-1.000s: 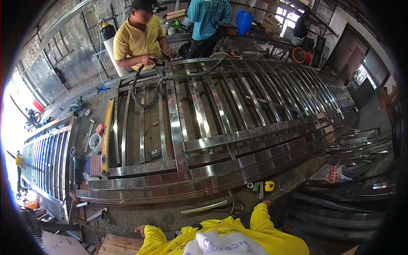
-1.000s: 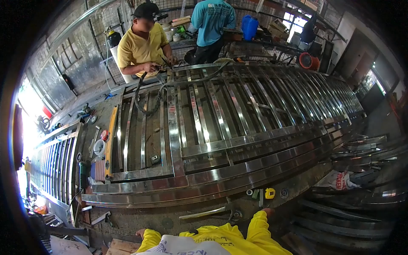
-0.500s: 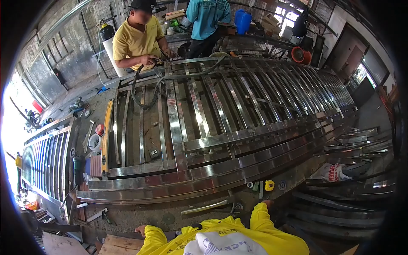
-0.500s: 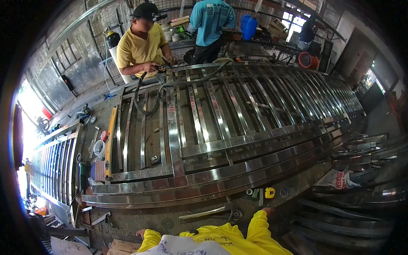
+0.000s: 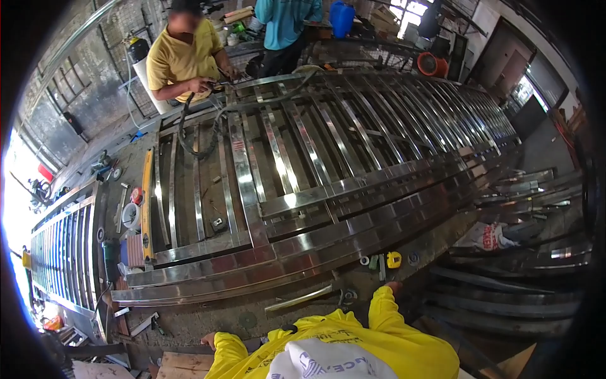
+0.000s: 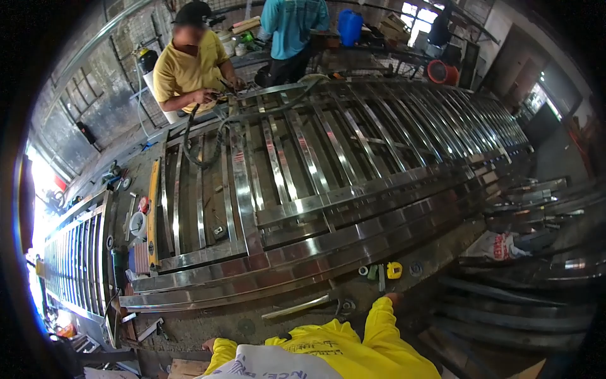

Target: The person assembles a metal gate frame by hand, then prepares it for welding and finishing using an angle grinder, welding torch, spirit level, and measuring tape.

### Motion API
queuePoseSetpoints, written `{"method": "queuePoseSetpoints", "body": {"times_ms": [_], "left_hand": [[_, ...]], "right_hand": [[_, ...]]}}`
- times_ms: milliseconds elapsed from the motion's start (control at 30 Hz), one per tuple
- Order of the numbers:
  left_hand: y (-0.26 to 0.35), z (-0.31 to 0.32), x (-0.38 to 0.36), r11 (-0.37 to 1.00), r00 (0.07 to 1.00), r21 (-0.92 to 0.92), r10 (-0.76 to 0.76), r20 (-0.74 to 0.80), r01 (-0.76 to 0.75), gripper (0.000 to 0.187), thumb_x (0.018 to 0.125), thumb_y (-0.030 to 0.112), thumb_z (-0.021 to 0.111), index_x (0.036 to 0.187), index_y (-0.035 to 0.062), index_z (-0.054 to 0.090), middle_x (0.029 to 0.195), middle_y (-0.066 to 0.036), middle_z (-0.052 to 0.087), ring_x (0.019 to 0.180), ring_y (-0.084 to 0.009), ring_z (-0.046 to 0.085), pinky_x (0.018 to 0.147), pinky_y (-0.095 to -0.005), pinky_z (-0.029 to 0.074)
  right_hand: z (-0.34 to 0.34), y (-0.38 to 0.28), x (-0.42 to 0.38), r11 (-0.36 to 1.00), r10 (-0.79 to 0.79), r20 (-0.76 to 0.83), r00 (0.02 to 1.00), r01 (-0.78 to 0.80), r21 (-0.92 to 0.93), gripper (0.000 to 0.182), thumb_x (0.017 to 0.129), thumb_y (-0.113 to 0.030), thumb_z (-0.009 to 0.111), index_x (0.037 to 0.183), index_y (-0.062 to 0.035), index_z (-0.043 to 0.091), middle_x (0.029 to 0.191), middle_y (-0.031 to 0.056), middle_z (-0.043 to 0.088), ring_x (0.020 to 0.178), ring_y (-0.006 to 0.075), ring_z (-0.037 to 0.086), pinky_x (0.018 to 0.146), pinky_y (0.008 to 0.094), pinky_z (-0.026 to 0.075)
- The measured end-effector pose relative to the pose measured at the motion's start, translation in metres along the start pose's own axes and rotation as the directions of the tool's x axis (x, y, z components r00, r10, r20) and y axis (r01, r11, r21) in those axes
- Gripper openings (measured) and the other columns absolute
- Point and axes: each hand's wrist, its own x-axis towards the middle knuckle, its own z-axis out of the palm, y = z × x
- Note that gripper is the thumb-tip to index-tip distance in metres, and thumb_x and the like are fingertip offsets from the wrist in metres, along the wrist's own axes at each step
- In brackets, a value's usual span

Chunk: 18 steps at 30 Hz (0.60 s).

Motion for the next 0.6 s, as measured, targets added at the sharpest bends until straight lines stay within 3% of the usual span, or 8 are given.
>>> {"method": "queuePoseSetpoints", "body": {"times_ms": [100, 233, 333, 433, 500, 600], "left_hand": [[0.004, 0.003, 0.016, 1.0, 0.997, -0.004, -0.024, 0.069, 0.024, 0.038, 0.093, 0.04, 0.053, 0.124, 0.0215, 0.065, 0.125, -0.003, 0.063, 0.109, -0.0266, 0.06, 0.082, -0.0556, 0.043], [0.004, 0.014, 0.022, 0.999, 0.999, -0.004, -0.05, -0.009, 0.05, 0.041, 0.093, 0.041, 0.053, 0.128, 0.0225, 0.062, 0.132, -0.002, 0.059, 0.116, -0.0275, 0.057, 0.087, -0.0567, 0.042], [0.004, 0.011, 0.02, 1.0, 1.0, -0.011, -0.025, -0.014, 0.024, 0.043, 0.093, 0.042, 0.053, 0.132, 0.023, 0.059, 0.138, -0.002, 0.055, 0.124, -0.0281, 0.053, 0.093, -0.0596, 0.04], [0.005, 0.012, 0.029, 0.999, 1.0, -0.03, -0.024, 0.011, 0.025, 0.044, 0.093, 0.042, 0.053, 0.132, 0.0229, 0.058, 0.138, -0.003, 0.054, 0.123, -0.0287, 0.053, 0.094, -0.0594, 0.039], [0.005, 0.014, 0.036, 0.998, 0.998, -0.041, -0.055, 0.005, 0.056, 0.044, 0.093, 0.041, 0.054, 0.132, 0.0223, 0.059, 0.137, -0.002, 0.055, 0.122, -0.0277, 0.054, 0.091, -0.0601, 0.04], [0.004, 0.01, 0.028, 0.996, 0.997, -0.053, -0.072, 0.014, 0.073, 0.044, 0.093, 0.042, 0.053, 0.131, 0.0216, 0.059, 0.136, -0.002, 0.056, 0.122, -0.0272, 0.054, 0.091, -0.0598, 0.04]], "right_hand": [[-0.007, 0.015, 0.006, 1.0, 0.016, -0.038, 0.999, -0.016, -0.005, 0.039, 0.102, -0.021, 0.033, 0.132, -0.0003, 0.044, 0.122, 0.0273, 0.058, 0.11, 0.0403, 0.061, 0.094, 0.0478, 0.05], [0.0, 0.003, -0.007, 0.999, 0.027, -0.051, 0.998, -0.026, 0.022, 0.042, 0.102, -0.017, 0.031, 0.141, -0.0033, 0.034, 0.123, 0.0274, 0.058, 0.113, 0.0385, 0.06, 0.096, 0.0483, 0.049], [-0.047, -0.012, -0.028, 0.993, -0.093, 0.09, 0.992, 0.099, -0.06, 0.044, 0.103, -0.016, 0.029, 0.143, -0.0008, 0.031, 0.125, 0.0295, 0.056, 0.12, 0.038, 0.055, 0.1, 0.0483, 0.046], [-0.078, -0.033, -0.049, 0.974, 0.161, 0.269, 0.95, -0.196, 0.111, 0.047, 0.104, -0.025, 0.026, 0.139, 0.0047, 0.037, 0.126, 0.031, 0.054, 0.123, 0.0392, 0.053, 0.102, 0.0482, 0.043], [-0.105, -0.045, -0.065, 0.87, 0.348, 0.364, 0.864, -0.442, 0.217, 0.052, 0.105, -0.031, 0.023, 0.138, 0.0064, 0.038, 0.126, 0.0316, 0.054, 0.122, 0.0399, 0.053, 0.102, 0.0489, 0.043], [-0.109, -0.048, -0.072, 0.755, 0.383, 0.401, 0.833, -0.531, 0.383, 0.061, 0.104, -0.039, 0.019, 0.139, 0.0071, 0.036, 0.126, 0.0315, 0.054, 0.122, 0.0407, 0.053, 0.103, 0.0497, 0.042]]}}
